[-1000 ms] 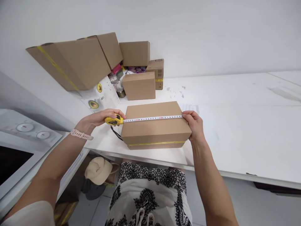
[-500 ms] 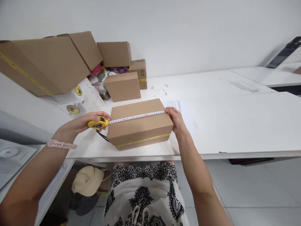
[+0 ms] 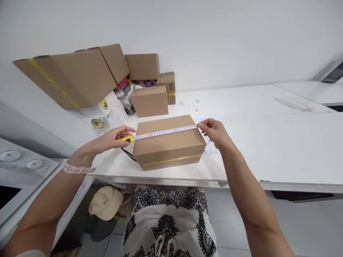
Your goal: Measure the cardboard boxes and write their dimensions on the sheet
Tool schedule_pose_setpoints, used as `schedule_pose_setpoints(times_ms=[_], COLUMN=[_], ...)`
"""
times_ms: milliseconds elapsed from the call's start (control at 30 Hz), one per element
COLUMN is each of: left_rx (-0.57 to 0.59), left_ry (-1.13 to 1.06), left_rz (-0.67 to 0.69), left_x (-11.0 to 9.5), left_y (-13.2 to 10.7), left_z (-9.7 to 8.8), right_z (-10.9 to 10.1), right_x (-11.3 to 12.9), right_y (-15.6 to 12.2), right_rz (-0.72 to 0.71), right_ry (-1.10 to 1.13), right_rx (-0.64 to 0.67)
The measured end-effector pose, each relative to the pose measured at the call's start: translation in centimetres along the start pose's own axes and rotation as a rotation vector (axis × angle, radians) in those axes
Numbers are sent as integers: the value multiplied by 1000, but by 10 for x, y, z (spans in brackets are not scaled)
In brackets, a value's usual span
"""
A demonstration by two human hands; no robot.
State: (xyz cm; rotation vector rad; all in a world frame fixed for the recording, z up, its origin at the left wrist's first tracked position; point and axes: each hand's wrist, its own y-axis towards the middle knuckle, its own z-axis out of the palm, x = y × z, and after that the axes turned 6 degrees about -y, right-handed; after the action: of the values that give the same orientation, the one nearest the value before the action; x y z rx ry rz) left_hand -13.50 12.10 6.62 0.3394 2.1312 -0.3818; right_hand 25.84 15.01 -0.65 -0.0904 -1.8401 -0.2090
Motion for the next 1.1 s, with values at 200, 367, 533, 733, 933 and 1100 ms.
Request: schedule_pose_setpoints(times_ms=[200,367,533,733,933,1100], left_rx=[218,457,176,76,80,136], left_ry=[-404,-849,-1115,-1151,-1234,-1285], left_rz=[78,-73,-36,-13,1,50], left_x=[-22,-25,-27,-32,-34,-25], left_y=[-61,-85,-66,-60,-55,-60], left_z=[40,151,231,239,249,275], right_z=[-5,34,66,61,61,70], right_x=[56,74,64,50,49,38], right_y=[28,67,88,53,55,90], right_rz=[-199,-198,-84,-83,-37,-29], right_ry=[123,17,-207,132,76,-84], right_rx=[92,518,725,498,470,606])
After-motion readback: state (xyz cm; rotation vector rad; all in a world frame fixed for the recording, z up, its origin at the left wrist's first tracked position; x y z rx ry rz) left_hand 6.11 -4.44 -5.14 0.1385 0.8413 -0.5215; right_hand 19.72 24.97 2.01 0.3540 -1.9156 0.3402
